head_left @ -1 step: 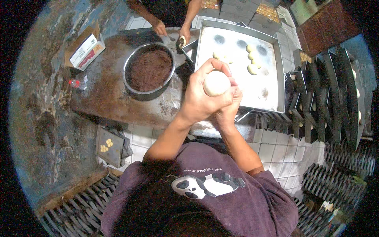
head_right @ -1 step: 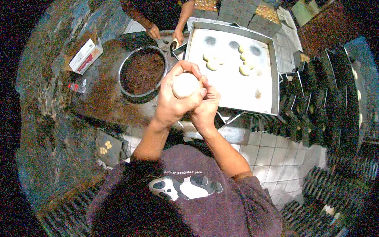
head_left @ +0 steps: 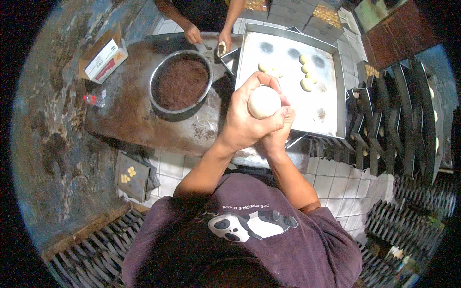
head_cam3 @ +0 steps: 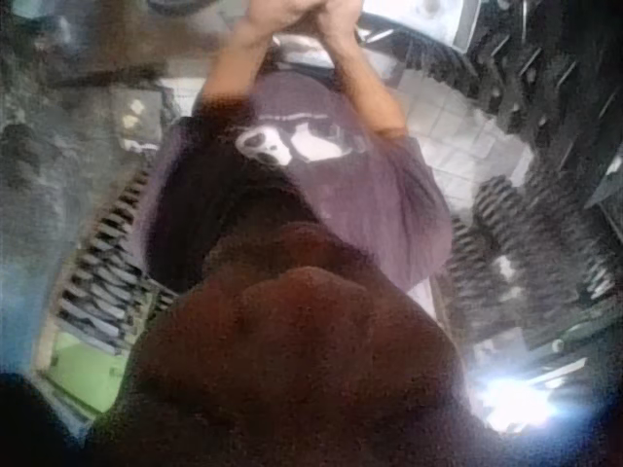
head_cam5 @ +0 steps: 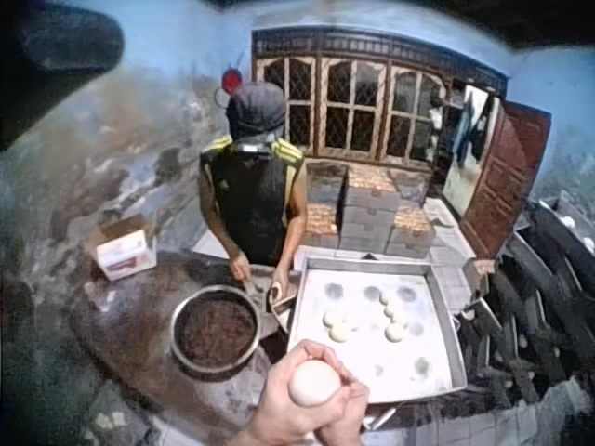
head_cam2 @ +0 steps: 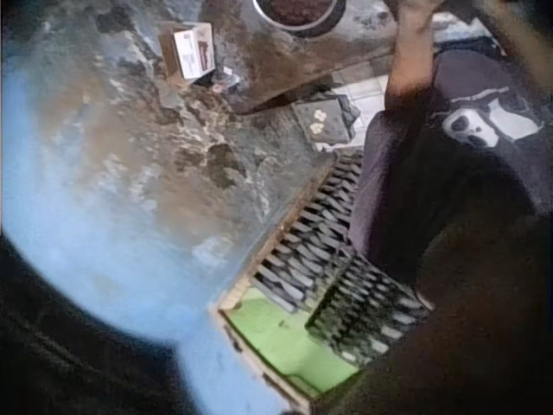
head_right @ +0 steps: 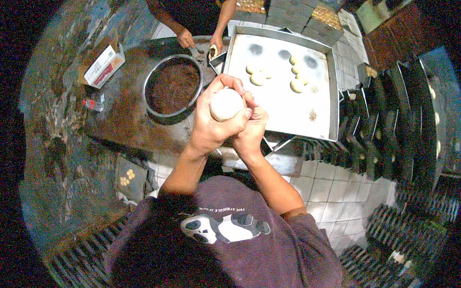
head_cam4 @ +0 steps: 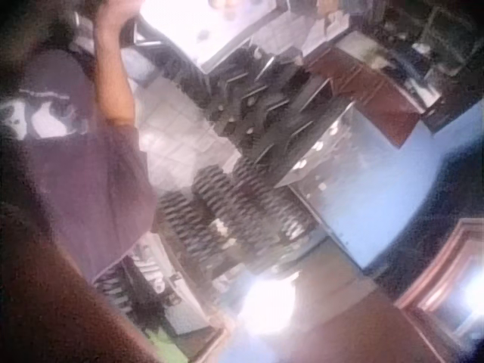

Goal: The person takes pieces of dough, flattens them, fills them with a dark paste by hand, pinches them closed, and places them onto metal trays.

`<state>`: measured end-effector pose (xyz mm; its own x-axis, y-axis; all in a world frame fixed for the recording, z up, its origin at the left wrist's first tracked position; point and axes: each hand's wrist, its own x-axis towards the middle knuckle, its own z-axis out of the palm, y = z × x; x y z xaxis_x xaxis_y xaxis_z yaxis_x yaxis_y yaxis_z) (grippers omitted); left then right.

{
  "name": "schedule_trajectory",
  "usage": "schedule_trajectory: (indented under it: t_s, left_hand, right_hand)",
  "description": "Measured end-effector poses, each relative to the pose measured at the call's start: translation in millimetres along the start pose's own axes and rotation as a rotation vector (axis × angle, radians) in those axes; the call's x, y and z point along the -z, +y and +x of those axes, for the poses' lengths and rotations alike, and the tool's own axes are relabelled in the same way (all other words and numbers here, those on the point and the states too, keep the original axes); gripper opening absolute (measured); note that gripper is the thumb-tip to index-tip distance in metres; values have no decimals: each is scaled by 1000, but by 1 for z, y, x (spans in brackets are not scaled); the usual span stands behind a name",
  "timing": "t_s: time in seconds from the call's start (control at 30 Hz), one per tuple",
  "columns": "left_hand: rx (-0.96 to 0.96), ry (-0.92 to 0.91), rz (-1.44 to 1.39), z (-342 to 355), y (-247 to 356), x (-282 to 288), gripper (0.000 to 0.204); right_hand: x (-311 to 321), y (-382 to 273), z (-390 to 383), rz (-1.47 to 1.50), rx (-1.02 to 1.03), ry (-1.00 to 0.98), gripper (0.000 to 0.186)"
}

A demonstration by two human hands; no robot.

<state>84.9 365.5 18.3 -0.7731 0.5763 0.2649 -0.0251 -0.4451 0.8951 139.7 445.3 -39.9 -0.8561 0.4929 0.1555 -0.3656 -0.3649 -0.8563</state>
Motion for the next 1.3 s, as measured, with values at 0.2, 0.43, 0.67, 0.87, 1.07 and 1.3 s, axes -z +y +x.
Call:
schedule_trajectory:
  t_s: [0.2,0.43,0.67,0.87,1.07,1.3]
  left_hand:
    - [-111,6,-49,5,-7,-16,55]
    - [-233,219,684,18,-53,48,60]
    - [36,202,661,20,-128,52,54]
    - [258,202,773,12,-137,70,64]
    - [263,272,896,5,-138,68,61]
    - [506,-265,1268,-8,-151,44,39]
  right_hand:
    - [35,-33,13,-72,19,-246,28]
    - [60,-68,66,-631,-139,-523,26]
    - [76,-17,111,-894,-147,-681,44]
    - [89,24,120,-762,-321,-793,50]
    - [98,35,131,-732,-425,-726,39]
    - [149,38,153,-1014,-355,-771,39]
